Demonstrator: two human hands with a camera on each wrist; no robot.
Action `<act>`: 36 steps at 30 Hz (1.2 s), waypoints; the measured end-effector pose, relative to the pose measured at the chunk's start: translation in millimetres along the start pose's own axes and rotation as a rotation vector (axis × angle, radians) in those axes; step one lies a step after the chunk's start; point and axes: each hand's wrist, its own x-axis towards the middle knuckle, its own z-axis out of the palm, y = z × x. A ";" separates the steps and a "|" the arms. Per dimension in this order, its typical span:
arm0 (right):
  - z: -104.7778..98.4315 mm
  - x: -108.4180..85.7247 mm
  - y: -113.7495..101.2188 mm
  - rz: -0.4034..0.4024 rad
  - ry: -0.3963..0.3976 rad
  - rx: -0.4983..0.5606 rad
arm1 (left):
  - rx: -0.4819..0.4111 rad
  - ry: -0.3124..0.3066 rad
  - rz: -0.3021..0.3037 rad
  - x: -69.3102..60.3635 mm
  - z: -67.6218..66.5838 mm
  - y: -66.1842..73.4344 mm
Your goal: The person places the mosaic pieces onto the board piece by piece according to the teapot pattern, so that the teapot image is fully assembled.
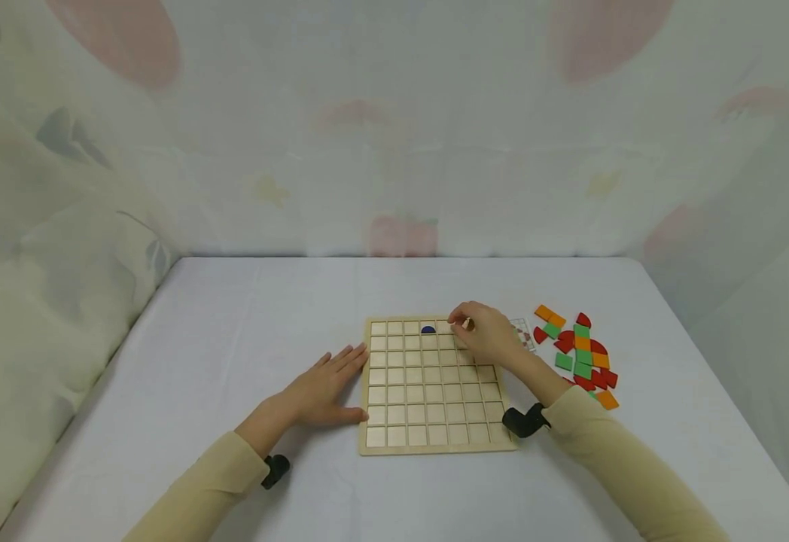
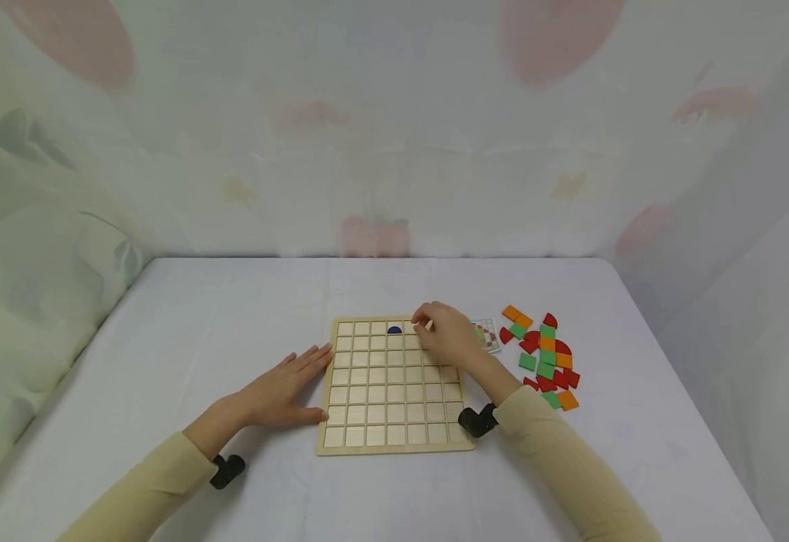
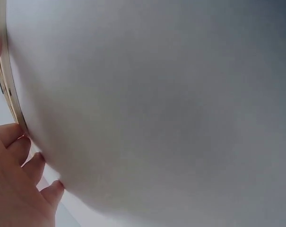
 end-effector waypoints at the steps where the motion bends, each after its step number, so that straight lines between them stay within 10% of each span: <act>1: -3.8 -2.5 0.7 -0.007 0.013 0.002 | 0.006 0.002 0.001 0.1 0.2 -0.8; 16: -62.9 -58.5 43.9 -0.109 0.111 0.020 | 0.016 0.015 0.003 -0.2 2.6 -1.1; 36: -93.9 -140.2 64.4 0.044 0.073 0.015 | -0.032 -0.008 -0.022 -2.3 1.1 1.0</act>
